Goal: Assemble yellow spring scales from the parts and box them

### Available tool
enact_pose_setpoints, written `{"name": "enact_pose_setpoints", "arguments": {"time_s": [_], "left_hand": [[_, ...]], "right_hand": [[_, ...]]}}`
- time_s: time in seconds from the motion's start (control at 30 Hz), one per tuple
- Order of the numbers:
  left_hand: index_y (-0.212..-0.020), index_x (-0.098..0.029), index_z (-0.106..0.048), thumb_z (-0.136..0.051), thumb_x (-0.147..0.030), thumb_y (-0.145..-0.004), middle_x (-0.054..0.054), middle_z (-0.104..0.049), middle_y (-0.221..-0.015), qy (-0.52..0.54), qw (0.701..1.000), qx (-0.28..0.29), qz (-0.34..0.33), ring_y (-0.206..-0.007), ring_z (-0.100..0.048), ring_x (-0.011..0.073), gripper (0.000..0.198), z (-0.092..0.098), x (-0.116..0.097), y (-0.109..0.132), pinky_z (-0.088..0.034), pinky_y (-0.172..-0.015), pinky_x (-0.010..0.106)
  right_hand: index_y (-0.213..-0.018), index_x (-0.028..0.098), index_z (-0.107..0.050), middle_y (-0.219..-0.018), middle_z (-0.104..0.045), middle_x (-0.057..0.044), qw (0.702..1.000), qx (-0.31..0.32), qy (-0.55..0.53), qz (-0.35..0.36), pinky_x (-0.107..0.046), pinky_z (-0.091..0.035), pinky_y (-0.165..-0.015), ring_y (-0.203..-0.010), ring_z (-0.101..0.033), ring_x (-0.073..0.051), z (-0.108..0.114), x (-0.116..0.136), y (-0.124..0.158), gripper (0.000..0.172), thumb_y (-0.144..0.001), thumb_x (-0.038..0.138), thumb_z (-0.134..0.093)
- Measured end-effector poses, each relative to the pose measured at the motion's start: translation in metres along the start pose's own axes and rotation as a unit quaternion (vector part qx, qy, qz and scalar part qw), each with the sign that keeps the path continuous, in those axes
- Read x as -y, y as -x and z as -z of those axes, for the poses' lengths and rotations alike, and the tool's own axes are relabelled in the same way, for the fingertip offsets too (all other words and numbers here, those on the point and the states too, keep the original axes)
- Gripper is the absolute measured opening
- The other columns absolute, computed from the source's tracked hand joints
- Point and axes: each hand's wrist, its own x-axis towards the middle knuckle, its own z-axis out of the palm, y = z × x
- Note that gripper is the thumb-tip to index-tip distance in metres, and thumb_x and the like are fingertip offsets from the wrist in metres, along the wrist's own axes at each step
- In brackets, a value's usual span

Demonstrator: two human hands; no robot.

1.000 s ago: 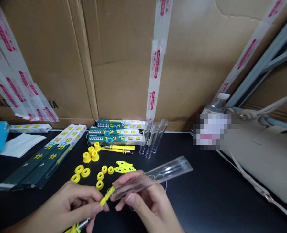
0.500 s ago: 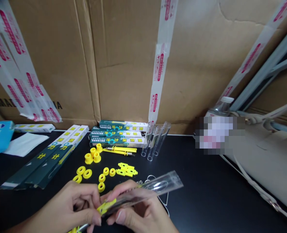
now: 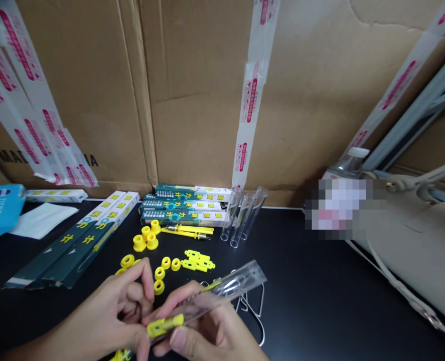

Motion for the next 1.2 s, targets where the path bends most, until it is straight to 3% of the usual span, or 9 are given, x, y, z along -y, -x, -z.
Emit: {"name": "enact_pose_setpoints", "arguments": {"time_s": [0.2,0.37,0.53,0.7,0.77,0.97,1.2], "left_hand": [[-0.081,-0.02,-0.054,-0.091,-0.029,-0.063,-0.009,-0.065,-0.06,-0.04,0.999,0.021,0.014,-0.052,-0.054,0.0081,0.043,0.002,-0.014,0.003,-0.035,-0.051,0.018],[-0.089,-0.019,-0.062,-0.081,-0.051,-0.074,-0.007,-0.061,-0.06,-0.094,0.992,0.08,-0.023,-0.051,-0.054,0.0101,0.04,0.004,-0.013,0.007,-0.036,-0.052,0.02],[-0.106,-0.022,-0.066,-0.069,-0.043,-0.084,-0.006,-0.066,-0.067,-0.198,0.977,0.065,-0.037,-0.057,-0.051,0.0125,0.03,0.004,-0.017,0.016,-0.041,-0.058,0.022],[-0.09,-0.022,-0.071,-0.062,-0.03,-0.085,-0.003,-0.074,-0.068,-0.25,0.965,0.033,-0.074,-0.085,-0.066,0.0202,0.013,0.002,-0.031,0.02,-0.045,-0.085,0.029],[-0.089,-0.023,-0.072,-0.058,-0.031,-0.089,-0.003,-0.075,-0.068,-0.251,0.964,0.036,-0.078,-0.084,-0.067,0.0203,0.016,0.002,-0.031,0.019,-0.042,-0.092,0.031],[-0.101,-0.021,-0.07,-0.056,-0.04,-0.093,-0.002,-0.076,-0.062,-0.181,0.977,0.049,-0.097,-0.06,-0.064,0.0165,0.024,0.004,-0.02,0.011,-0.046,-0.069,0.027],[-0.104,-0.02,-0.071,-0.058,-0.041,-0.093,-0.003,-0.067,-0.062,-0.145,0.984,0.051,-0.088,-0.057,-0.06,0.0139,0.027,0.004,-0.013,0.009,-0.045,-0.061,0.024]], "right_hand": [[-0.104,0.022,-0.069,-0.101,-0.075,-0.003,0.999,-0.034,-0.034,0.02,-0.029,-0.052,-0.09,-0.094,-0.071,-0.014,-0.001,0.003,0.002,0.021,-0.091,0.036,-0.076],[-0.101,0.025,-0.069,-0.095,-0.071,-0.001,0.993,-0.11,-0.026,0.027,-0.028,-0.05,-0.092,-0.092,-0.066,-0.014,-0.003,0.019,0.008,0.019,-0.091,0.041,-0.075],[-0.102,0.031,-0.07,-0.099,-0.072,-0.001,0.983,-0.174,0.009,0.064,-0.027,-0.051,-0.097,-0.096,-0.065,-0.015,0.006,0.032,0.015,0.014,-0.093,0.042,-0.069],[-0.103,0.033,-0.071,-0.101,-0.072,-0.001,0.979,-0.181,0.024,0.09,-0.026,-0.054,-0.094,-0.096,-0.067,-0.015,0.013,0.035,0.017,0.012,-0.094,0.041,-0.069],[-0.102,0.033,-0.071,-0.1,-0.073,0.0,0.978,-0.18,0.021,0.101,-0.025,-0.054,-0.094,-0.096,-0.068,-0.014,0.014,0.035,0.016,0.011,-0.094,0.04,-0.069],[-0.109,0.032,-0.071,-0.109,-0.077,-0.001,0.975,-0.193,0.023,0.11,-0.025,-0.052,-0.101,-0.108,-0.069,-0.015,0.018,0.031,0.013,0.016,-0.096,0.04,-0.068],[-0.107,0.031,-0.072,-0.115,-0.077,-0.003,0.976,-0.189,0.074,0.082,-0.027,-0.052,-0.099,-0.11,-0.069,-0.017,0.014,0.029,0.016,0.019,-0.094,0.044,-0.07]]}}
